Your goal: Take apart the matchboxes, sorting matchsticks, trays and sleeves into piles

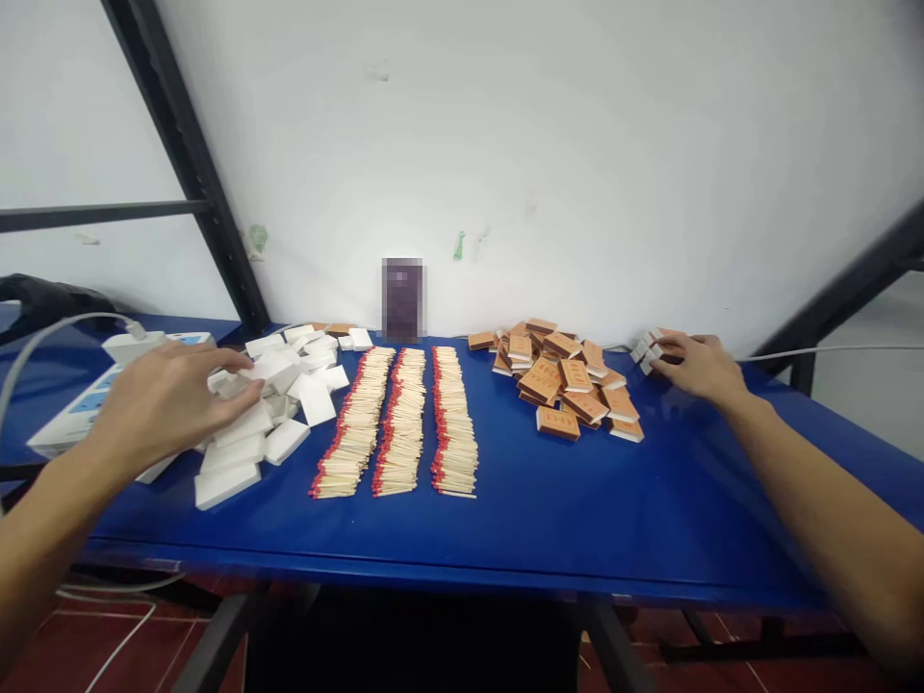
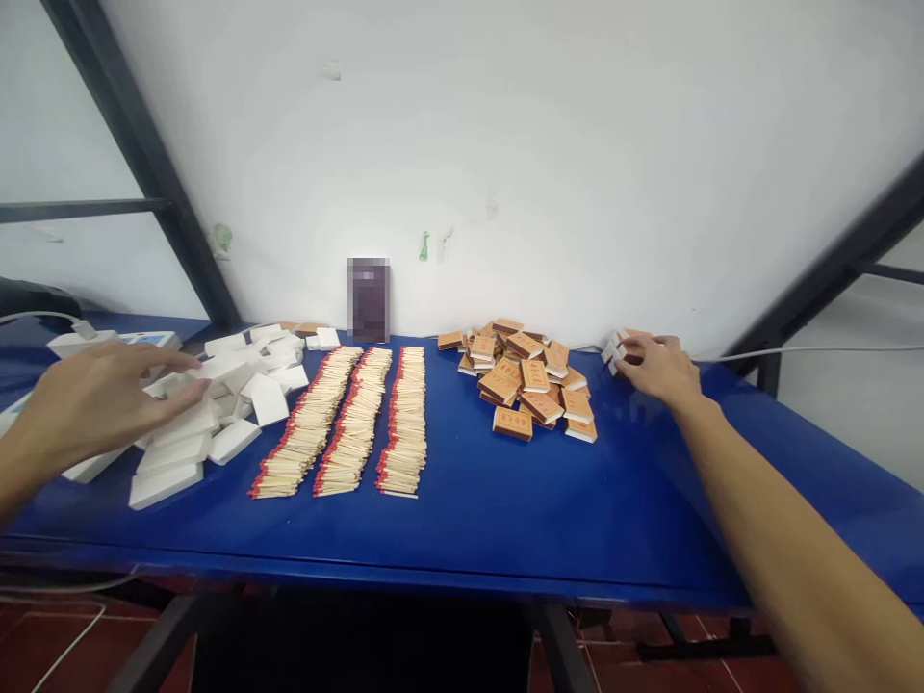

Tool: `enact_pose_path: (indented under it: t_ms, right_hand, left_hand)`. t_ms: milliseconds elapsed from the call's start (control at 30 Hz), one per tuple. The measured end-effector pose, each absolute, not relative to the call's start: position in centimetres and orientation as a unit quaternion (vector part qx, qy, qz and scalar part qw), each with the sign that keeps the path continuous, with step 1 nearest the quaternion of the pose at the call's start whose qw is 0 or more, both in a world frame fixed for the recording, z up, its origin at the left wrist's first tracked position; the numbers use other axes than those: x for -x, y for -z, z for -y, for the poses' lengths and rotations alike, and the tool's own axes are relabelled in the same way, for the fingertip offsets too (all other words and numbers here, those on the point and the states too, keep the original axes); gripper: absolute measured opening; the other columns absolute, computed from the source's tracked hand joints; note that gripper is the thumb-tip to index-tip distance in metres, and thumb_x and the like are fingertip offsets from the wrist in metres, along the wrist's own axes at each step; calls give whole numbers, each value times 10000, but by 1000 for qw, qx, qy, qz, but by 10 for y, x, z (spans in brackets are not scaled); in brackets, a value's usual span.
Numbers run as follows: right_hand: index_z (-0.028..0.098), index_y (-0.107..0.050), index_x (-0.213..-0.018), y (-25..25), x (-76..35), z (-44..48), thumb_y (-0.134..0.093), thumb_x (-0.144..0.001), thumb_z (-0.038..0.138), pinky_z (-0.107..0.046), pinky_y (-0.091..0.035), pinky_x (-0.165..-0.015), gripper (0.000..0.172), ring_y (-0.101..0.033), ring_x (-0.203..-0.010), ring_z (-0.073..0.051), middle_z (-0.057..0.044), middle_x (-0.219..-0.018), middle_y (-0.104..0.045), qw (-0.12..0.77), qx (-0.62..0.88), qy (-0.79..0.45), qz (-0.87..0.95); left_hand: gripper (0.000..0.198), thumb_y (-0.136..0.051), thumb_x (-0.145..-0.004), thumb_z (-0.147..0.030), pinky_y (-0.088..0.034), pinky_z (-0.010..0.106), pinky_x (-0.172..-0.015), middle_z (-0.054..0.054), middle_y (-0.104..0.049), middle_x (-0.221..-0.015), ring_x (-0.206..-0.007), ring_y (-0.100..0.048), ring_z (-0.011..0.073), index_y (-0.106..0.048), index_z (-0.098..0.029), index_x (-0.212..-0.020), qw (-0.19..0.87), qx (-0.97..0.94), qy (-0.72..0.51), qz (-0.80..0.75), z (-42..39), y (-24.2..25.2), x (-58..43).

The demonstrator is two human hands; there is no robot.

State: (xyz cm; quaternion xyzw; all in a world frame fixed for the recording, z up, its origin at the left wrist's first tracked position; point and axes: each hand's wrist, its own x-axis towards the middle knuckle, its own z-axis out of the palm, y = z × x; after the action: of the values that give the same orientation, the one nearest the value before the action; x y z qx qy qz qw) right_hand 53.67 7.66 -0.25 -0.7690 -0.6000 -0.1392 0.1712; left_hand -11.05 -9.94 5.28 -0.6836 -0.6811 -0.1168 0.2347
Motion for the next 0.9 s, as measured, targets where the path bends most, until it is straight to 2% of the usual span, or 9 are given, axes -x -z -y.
enact_pose_path:
  t_ms: [167,300,433,567,667,767,833,900]
  right_hand:
    - [234,-460,-1461,-3,-529,-72,-541,-866,599,-456,-350,-816,703,-493,-1194,-386,-245,-1417,-443,180,782,127,583]
    - [215,-325,-1546,1,-526,-74,-536,-835,685,-479,-342,-780,878,-451,-1271,-451,-295,-1526,-288,218,784,105,572]
    - [119,-269,-1565,9,-525,-77,-609,-779,671,-472,-349,-719,1019,-571,-1155,-440,-383,-1483,-258,278,788,63,546]
    - [85,-245,-1565,14,-522,-73,-565,-815,650,-457,-369,-703,991,-651,-1033,-375,-374,-1409,-317,287,789,63,540]
    - [69,-247,-1559,14,-520,-65,-535,-830,664,-459,-386,-719,984,-636,-1079,-410,-368,-1371,-346,282,788,60,544]
    - [52,-220,-1561,12,-520,-49,-481,-864,666,-461,-404,-756,965,-587,-1166,-450,-379,-1377,-327,268,782,55,560]
    - [55,-245,-1552,10,-521,-34,-425,-899,658,-461,-415,-779,906,-571,-1191,-450,-374,-1384,-324,252,776,50,576]
    - [68,-339,-1511,9,-522,-16,-367,-932,645,-466,-425,-806,818,-570,-1192,-439,-354,-1381,-342,231,768,44,595]
  left_hand:
    - [539,-430,-864,-610,-452,380,-773,86,-729,-1008,-997,-616,313,-732,-197,-1034,253,682,104,678,95,-50,111]
    - [566,-411,-879,-619,-461,376,-764,103,-690,-1077,-972,-616,299,-736,-184,-1037,271,682,105,671,93,-48,108]
    - [584,-400,-889,-634,-473,381,-791,104,-657,-1106,-968,-605,286,-736,-177,-1028,291,678,123,664,93,-49,100]
    - [631,-346,-903,-642,-490,441,-888,107,-639,-1105,-986,-595,282,-741,-160,-999,304,679,155,650,93,-55,91]
    - [605,-359,-929,-607,-469,494,-980,113,-630,-1127,-1063,-579,297,-731,-147,-1060,316,675,214,632,92,-60,83]
    - [530,-450,-932,-553,-425,498,-1059,115,-624,-1164,-1138,-566,287,-700,-141,-1154,334,670,295,593,91,-64,74]
    - [487,-496,-925,-508,-441,461,-1037,121,-636,-1132,-1114,-584,272,-703,-127,-1146,338,672,342,564,91,-68,66]
    - [426,-522,-921,-457,-483,382,-927,109,-655,-1068,-992,-611,230,-720,-120,-1091,333,679,375,536,91,-72,59]
